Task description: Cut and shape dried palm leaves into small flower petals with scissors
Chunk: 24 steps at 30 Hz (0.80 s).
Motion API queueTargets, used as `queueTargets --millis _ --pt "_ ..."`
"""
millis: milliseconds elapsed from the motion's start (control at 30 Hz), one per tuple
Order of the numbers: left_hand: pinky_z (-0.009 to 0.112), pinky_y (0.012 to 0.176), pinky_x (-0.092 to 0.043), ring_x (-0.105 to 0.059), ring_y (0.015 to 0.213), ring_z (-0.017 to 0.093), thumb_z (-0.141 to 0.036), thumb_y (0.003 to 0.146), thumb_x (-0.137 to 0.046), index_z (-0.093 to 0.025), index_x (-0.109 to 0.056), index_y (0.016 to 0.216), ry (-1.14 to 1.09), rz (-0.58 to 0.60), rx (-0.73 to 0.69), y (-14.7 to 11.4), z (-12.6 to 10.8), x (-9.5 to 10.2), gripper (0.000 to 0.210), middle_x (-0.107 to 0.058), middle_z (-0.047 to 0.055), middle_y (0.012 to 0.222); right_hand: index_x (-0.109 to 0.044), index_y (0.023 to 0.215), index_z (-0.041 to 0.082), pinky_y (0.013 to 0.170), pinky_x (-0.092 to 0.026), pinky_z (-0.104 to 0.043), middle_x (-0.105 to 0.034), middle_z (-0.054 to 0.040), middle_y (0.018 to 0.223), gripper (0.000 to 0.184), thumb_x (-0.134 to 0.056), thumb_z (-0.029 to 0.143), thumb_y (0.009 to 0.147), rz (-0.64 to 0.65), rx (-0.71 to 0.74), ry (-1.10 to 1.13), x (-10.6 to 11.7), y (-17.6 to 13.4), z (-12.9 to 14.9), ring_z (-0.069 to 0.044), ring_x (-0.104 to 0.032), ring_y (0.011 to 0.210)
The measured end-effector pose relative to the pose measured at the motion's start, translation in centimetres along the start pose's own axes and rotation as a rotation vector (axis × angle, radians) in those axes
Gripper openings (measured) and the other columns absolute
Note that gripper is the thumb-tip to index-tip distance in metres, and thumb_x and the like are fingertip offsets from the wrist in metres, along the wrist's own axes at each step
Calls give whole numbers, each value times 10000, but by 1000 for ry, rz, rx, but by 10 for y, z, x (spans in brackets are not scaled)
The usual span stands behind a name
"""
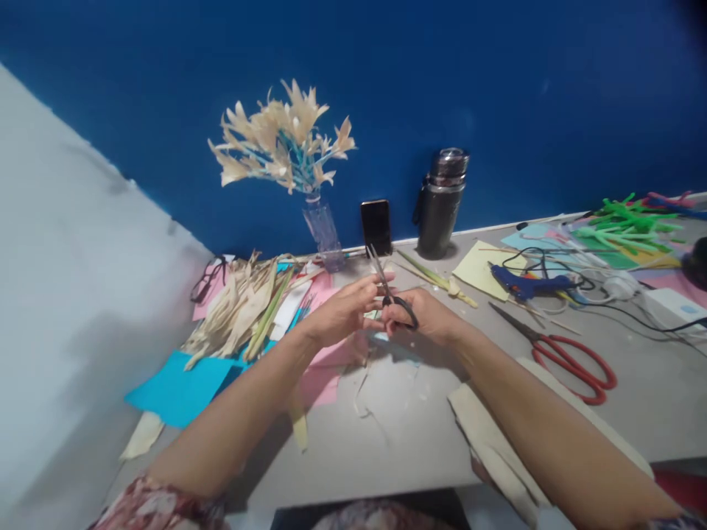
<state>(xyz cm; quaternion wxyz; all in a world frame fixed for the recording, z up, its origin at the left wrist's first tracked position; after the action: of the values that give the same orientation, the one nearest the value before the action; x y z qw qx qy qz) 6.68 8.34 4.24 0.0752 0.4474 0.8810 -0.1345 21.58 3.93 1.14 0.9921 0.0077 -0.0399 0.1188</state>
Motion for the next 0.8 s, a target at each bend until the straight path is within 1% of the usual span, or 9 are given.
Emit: queueTargets --millis 33,100,200,267,367,500,600,700,800 --pt "389 779 -524 -636 942 231 -495 794 -665 -215 -494 1320 -5 24 6 -5 3 -10 620 -610 148 1198 -672 657 124 517 -350 -244 -603 -21 602 307 -643 412 758 -3 3 -31 -7 -2 1 -115 -460 536" --pt "335 773 -510 -619 918 198 -341 771 -707 -204 -534 1243 123 -78 -52 -11 6 -22 521 -617 103 1145 -662 631 122 536 -351 -242 -578 -3 591 214 -673 323 701 -80 21 -123 -15 -3 2 -119 -458 563" --pt "274 717 -483 -590 856 160 -143 736 -647 -195 -561 1176 362 -238 -128 -15 9 -29 451 -619 54 1068 -618 580 129 530 -308 -240 -551 10 585 137 -656 241 649 -187 54 -272 -21 -3 -1 -118 -432 573" --pt "263 674 -471 -575 793 146 -88 718 -595 -187 -550 1174 442 -282 -143 -18 11 -31 469 -617 36 984 -589 558 138 524 -283 -241 -528 16 569 112 -622 214 635 -186 63 -327 -22 -1 -5 -115 -411 565" --pt "252 619 -458 -548 714 131 -68 697 -582 -184 -536 1179 480 -269 -153 -25 13 -32 498 -597 14 892 -564 561 151 516 -257 -237 -506 26 563 63 -579 187 611 -115 62 -355 -25 0 -11 -111 -392 559" --pt "253 597 -459 -543 687 130 -83 701 -591 -178 -521 1215 501 -256 -178 -33 15 -34 527 -586 16 879 -551 589 160 523 -266 -237 -510 29 585 34 -563 183 612 -64 92 -386 -27 -1 -7 -113 -407 568" --pt "265 652 -480 -580 779 156 -83 714 -592 -171 -534 1212 545 -261 -235 -34 11 -35 509 -598 38 929 -564 611 163 542 -294 -248 -522 25 596 53 -583 203 640 -97 140 -425 -25 -6 4 -120 -425 575" --pt "277 749 -494 -602 913 179 -83 727 -601 -170 -565 1184 506 -238 -313 -35 1 -33 466 -612 66 1028 -548 607 176 554 -311 -256 -525 23 583 164 -601 271 730 -148 209 -487 -25 -13 18 -124 -438 568" --pt "291 777 -497 -611 978 199 -157 762 -637 -194 -562 1227 444 -186 -308 -43 -7 -26 472 -618 95 1126 -603 701 176 586 -349 -261 -575 6 617 187 -581 325 813 -221 268 -567 -21 -18 28 -143 -493 591"
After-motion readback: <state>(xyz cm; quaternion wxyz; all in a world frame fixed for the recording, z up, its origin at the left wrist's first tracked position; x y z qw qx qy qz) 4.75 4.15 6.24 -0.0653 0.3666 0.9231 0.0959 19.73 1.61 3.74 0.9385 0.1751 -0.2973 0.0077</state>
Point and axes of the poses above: each hand's wrist, its own y-axis towards the middle knuckle, its own x-axis out of the back of the hand, z = x × y, the point moved 3 cm from there along y, towards the middle knuckle
